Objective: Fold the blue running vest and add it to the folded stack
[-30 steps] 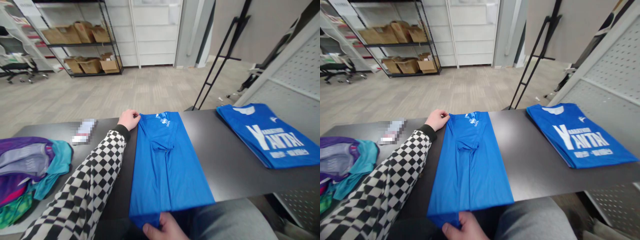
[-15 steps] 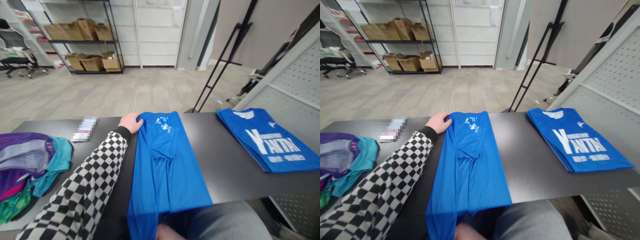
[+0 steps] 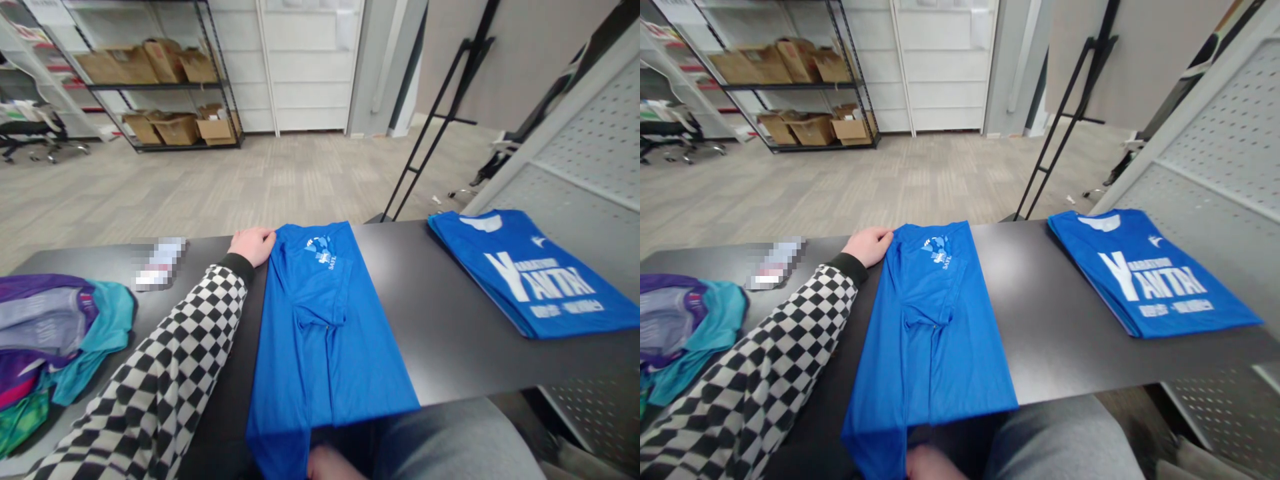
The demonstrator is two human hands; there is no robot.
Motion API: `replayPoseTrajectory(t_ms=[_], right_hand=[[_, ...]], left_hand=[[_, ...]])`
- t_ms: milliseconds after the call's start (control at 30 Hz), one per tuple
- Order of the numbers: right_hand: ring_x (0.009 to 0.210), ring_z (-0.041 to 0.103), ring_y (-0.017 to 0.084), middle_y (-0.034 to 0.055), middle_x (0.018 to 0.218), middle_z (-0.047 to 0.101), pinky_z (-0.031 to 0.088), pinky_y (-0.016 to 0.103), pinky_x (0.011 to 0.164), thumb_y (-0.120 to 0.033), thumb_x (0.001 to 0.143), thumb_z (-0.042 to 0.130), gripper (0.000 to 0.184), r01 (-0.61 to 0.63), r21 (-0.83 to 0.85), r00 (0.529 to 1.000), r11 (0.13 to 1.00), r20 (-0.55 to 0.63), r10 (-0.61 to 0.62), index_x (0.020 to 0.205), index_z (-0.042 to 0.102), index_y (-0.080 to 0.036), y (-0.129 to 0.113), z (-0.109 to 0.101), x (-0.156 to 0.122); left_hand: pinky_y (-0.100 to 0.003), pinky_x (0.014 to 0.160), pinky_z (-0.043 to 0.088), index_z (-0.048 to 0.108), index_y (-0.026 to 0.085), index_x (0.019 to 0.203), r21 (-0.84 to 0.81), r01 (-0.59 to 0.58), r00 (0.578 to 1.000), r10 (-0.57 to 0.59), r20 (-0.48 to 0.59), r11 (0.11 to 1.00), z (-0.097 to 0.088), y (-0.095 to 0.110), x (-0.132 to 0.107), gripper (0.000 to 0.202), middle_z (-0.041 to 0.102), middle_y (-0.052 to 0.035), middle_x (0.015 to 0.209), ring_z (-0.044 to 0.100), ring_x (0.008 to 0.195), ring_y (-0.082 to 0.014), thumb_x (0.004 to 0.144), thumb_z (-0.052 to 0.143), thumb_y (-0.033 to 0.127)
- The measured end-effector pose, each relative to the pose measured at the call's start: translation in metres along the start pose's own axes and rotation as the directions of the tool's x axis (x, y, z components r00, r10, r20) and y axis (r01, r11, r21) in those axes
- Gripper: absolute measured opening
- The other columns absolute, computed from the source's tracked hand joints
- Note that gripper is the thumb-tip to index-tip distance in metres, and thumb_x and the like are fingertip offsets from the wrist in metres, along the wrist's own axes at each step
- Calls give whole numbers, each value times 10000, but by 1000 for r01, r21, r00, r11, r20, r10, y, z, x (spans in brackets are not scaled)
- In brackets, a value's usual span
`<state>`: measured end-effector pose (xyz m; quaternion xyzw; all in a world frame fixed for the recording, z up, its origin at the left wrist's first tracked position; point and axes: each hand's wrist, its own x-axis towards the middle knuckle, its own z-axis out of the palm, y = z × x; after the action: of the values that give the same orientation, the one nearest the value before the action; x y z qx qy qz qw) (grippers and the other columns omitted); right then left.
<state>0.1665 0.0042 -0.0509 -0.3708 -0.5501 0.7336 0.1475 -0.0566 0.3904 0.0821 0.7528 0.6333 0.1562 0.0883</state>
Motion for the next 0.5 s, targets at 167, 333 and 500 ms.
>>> replayPoseTrajectory(t_ms=[167, 333, 500], right_hand=[[892, 730, 241, 13, 854, 818, 558, 323, 895, -560, 930, 801, 310, -35, -145, 996, 989, -89, 22, 892, 862, -258, -5, -4, -4], [1071, 773, 289, 75, 1096, 870, 550, 356, 1007, -422, 946, 766, 214, -74, -234, 985, 969, -169, 34, 999, 883, -251, 0, -3, -5], [1346, 743, 350, 139, 1429, 818, 527, 396, 1163, -442, 931, 798, 502, -193, -298, 965, 935, -228, 126, 1397, 841, -260, 2, -1, -6]], left_hand=[[-712, 1321, 382, 858, 341, 1385, 67, -10, 1000, 11, -13, 998, -3, 4, 0, 430, 812, -96, 1481, 676, 1442, -423, 1095, 554, 433], [-652, 1349, 378, 821, 234, 1421, 87, -45, 985, 59, -162, 995, -12, 28, -11, 433, 760, -163, 1535, 641, 1494, -406, 1109, 541, 343], [-623, 1425, 255, 666, 223, 1641, 13, -313, 947, 313, -70, 950, 5, 70, -43, 617, 620, -151, 1727, 473, 1675, -403, 1123, 556, 540]])
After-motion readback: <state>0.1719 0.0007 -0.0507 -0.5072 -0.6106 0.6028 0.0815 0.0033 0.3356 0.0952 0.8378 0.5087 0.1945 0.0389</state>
